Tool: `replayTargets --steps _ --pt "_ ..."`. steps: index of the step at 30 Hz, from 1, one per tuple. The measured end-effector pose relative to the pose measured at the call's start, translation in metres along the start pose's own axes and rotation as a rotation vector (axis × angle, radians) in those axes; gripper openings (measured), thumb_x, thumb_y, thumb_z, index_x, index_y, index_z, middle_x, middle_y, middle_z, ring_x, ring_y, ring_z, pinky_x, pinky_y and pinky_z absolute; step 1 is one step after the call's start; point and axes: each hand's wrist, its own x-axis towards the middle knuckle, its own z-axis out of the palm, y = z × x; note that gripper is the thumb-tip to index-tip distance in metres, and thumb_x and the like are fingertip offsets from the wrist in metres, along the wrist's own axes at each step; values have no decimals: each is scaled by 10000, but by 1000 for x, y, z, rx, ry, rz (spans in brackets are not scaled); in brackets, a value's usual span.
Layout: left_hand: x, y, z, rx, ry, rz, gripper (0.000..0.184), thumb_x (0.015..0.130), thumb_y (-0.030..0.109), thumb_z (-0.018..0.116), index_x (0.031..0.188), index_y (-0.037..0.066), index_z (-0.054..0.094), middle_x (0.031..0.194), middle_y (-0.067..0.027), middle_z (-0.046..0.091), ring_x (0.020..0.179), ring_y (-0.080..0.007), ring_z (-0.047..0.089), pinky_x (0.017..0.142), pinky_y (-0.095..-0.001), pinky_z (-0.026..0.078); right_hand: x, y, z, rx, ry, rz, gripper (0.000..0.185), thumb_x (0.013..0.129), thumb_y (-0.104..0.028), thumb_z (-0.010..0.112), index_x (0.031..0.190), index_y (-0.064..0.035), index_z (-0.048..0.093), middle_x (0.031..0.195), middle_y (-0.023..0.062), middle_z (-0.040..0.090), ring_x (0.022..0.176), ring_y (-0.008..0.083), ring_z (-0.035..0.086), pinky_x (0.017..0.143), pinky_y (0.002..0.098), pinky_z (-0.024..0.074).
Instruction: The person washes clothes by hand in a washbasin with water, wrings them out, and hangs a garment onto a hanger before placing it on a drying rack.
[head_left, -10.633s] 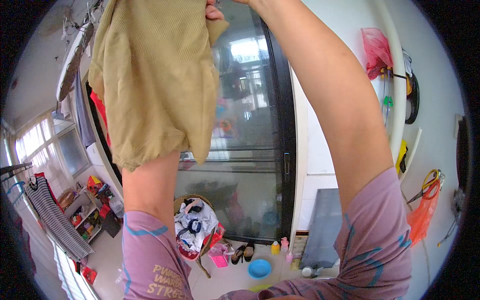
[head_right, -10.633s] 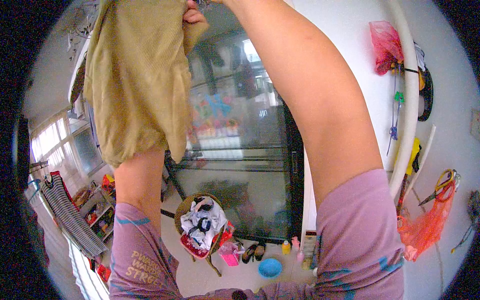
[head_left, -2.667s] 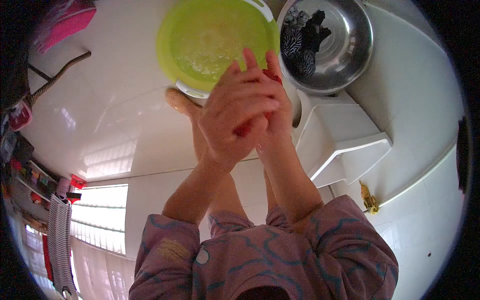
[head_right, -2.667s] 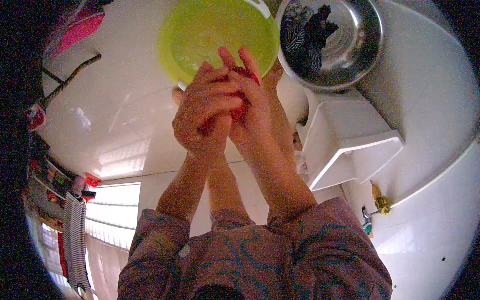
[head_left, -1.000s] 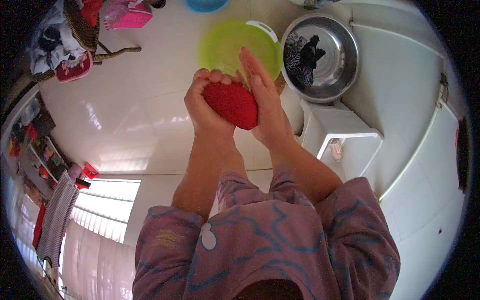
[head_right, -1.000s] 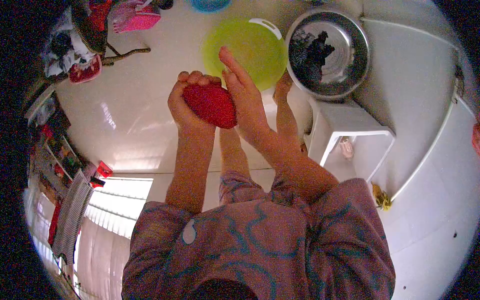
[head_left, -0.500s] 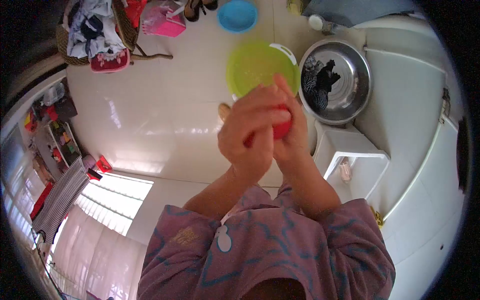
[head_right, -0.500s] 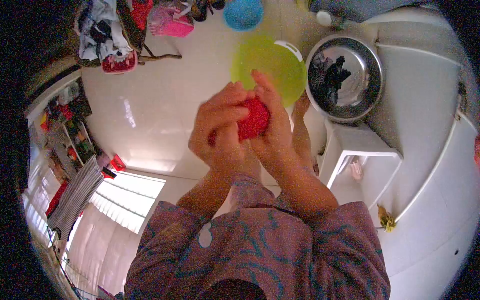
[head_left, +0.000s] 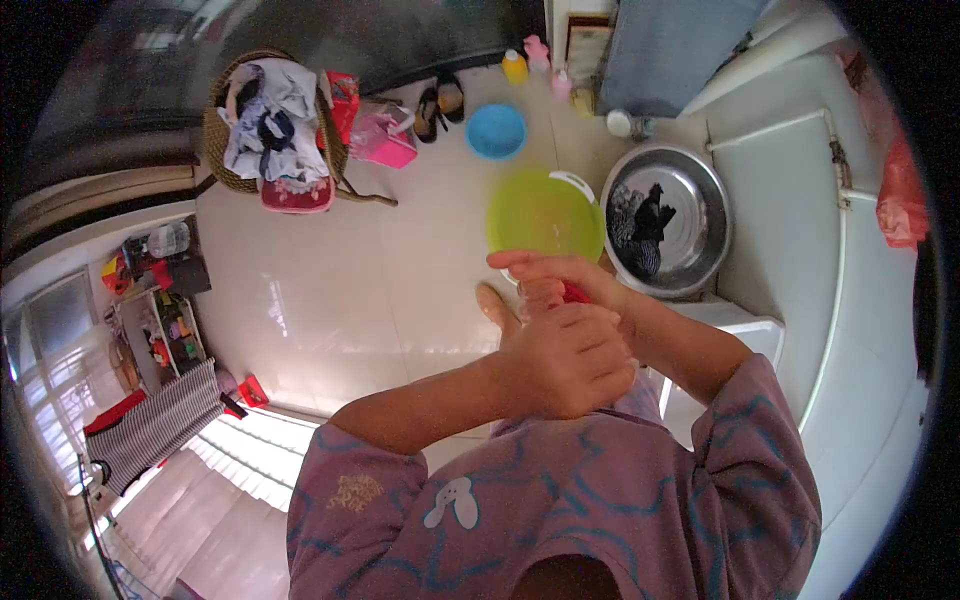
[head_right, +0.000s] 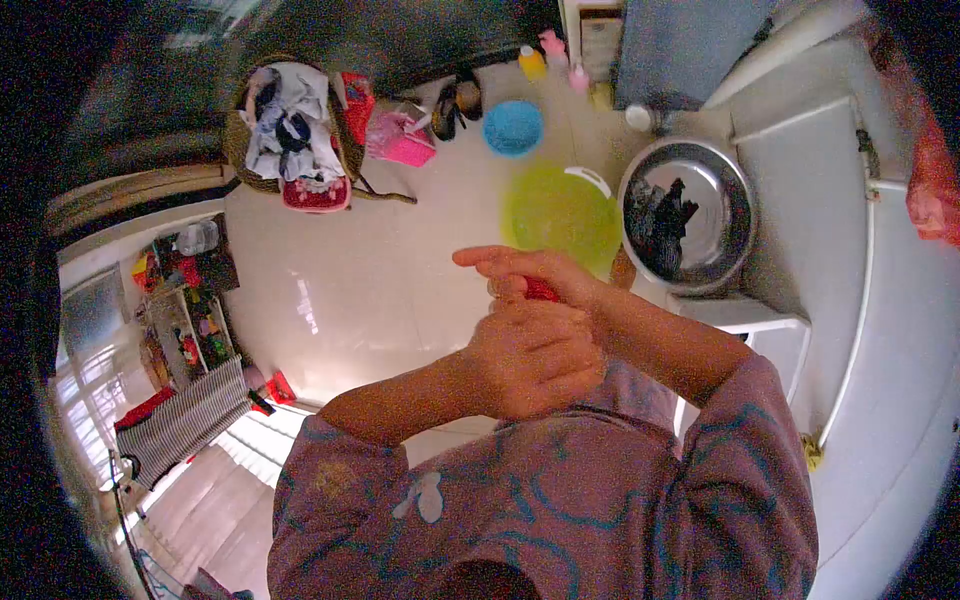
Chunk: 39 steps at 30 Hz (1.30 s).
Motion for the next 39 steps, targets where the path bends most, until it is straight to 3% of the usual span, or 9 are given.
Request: replayTargets --steps 2,7,10,16,23,29,32,35,39 --pt "5 14 -5 28 -63 35 211 573 194 613 765 107 627 797 -52 608 823 -242 620 836 -384 507 -5 -1 10 46 -38 87 446 912 -191 596 1311 -29 481 595 -65 403 519 44 393 473 198 333" --pt "16 41 -20 98 -210 87 142 604 211 602 695 107 566 757 -48 558 771 -241 594 794 -386 508 -14 -7 33 -380 -94 148 370 909 -164 552 1251 -27 524 597 -57 425 523 52 404 463 213 343" --pt "24 47 -15 81 -168 152 148 645 239 600 605 108 544 671 -33 529 696 -201 569 670 -339 472 -17 -12 48 -635 -81 200 318 899 -161 534 1190 -39 572 597 -51 443 512 62 414 462 218 352" --pt "36 59 -11 267 -432 137 172 737 276 578 698 113 613 783 -62 590 775 -244 601 712 -386 498 -28 -24 81 -1016 -2 243 215 866 -134 523 1023 -43 638 581 -33 457 488 65 413 447 223 331" --pt "52 60 -12 346 -664 93 169 715 231 616 685 70 655 762 -98 633 714 -285 658 589 -437 527 -32 -32 116 -1321 -1 189 186 841 -111 509 951 -28 635 552 -4 485 460 70 439 431 225 334" --pt "58 46 4 452 -649 59 154 669 213 652 669 67 701 708 -124 661 654 -318 674 519 -466 504 -22 -40 106 -1610 -125 103 175 855 -95 480 917 -16 623 546 7 510 439 81 476 416 235 372" --pt "66 35 18 424 -679 -138 143 655 206 662 659 74 715 675 -132 669 629 -336 668 504 -484 479 -12 -46 92 -1713 -188 53 193 858 -106 469 904 -40 644 521 39 547 426 123 525 402 291 406" --pt "62 14 56 609 -625 -117 130 651 206 663 630 86 708 651 -138 665 610 -347 658 492 -495 457 -11 -52 84 -1805 -207 99 179 863 -100 472 897 -40 637 524 44 551 418 132 534 403 297 418" --pt "73 12 69 595 -454 -176 104 631 189 674 646 97 720 692 -113 681 631 -314 662 538 -472 482 -13 -54 73 -1882 -164 133 170 858 -93 475 891 -52 637 521 51 545 411 142 538 403 301 426"
